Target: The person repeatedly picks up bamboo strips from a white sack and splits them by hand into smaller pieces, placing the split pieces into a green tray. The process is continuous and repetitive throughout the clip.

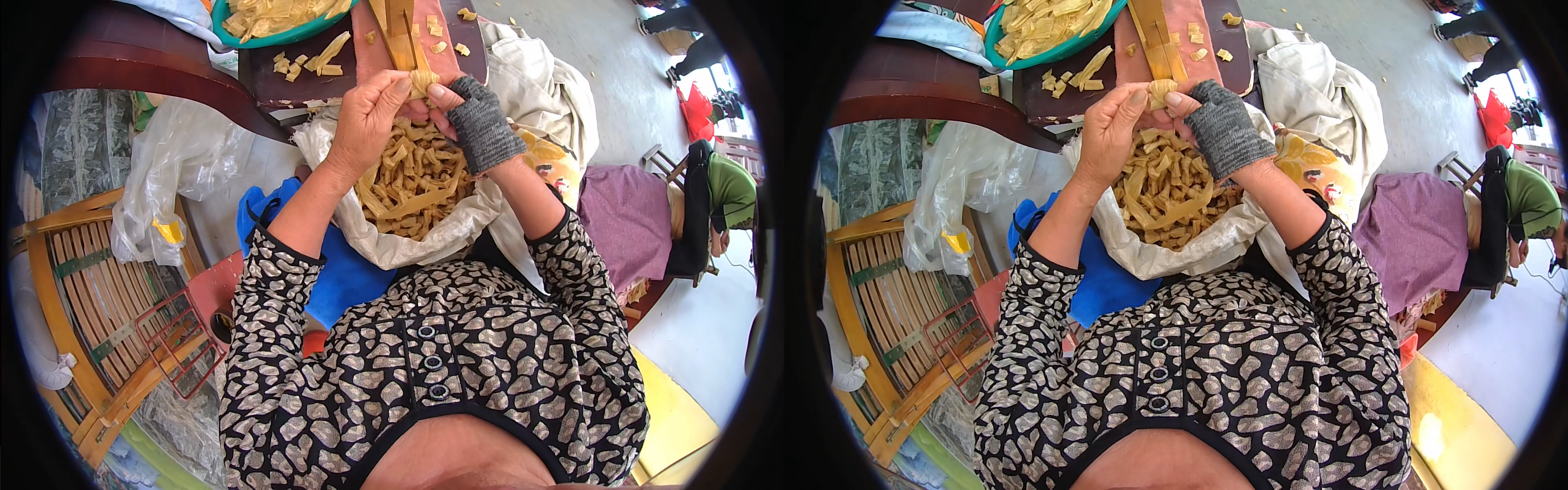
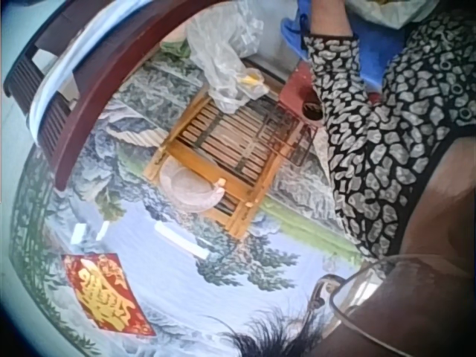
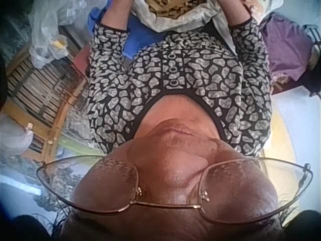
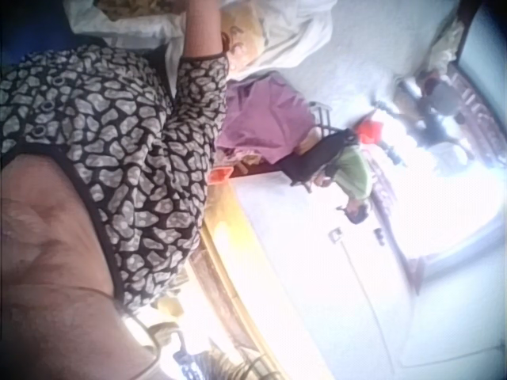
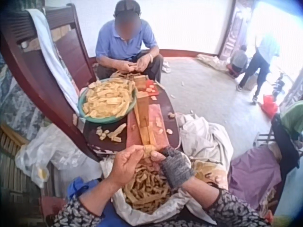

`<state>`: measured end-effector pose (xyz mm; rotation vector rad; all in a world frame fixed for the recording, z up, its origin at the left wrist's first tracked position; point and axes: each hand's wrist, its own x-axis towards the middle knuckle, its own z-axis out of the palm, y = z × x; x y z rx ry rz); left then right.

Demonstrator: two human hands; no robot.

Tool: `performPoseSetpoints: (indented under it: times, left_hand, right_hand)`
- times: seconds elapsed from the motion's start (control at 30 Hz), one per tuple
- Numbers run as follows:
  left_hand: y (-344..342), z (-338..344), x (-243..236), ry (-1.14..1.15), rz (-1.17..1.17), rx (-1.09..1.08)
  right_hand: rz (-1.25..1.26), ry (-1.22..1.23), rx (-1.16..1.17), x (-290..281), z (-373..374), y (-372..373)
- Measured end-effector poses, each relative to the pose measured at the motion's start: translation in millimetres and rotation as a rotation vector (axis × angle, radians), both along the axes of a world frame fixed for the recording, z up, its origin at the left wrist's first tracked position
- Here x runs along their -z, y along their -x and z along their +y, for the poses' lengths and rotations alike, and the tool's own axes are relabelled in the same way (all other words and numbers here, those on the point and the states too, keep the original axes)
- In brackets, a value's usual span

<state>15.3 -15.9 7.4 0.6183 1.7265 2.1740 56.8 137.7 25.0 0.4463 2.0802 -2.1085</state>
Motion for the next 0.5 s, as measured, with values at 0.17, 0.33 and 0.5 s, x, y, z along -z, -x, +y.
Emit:
performPoseSetpoints:
  times: [0.17, 0.33, 0.5]
  left_hand:
    - [5.3, 3.6, 9.3, 0.052, 0.096, -0.048]
    - [13.0, -9.9, 8.1, 0.095, 0.156, -0.062]
    - [14.9, -20.9, 10.0, 0.173, 0.138, -0.078]
  right_hand:
    - [0.018, 0.231, 0.072, 15.1, 2.2, 3.7]
    - [-0.011, 0.531, 0.091, 21.0, 35.3, 9.4]
    - [-0.026, 0.357, 0.169, 20.2, 29.7, 2.4]
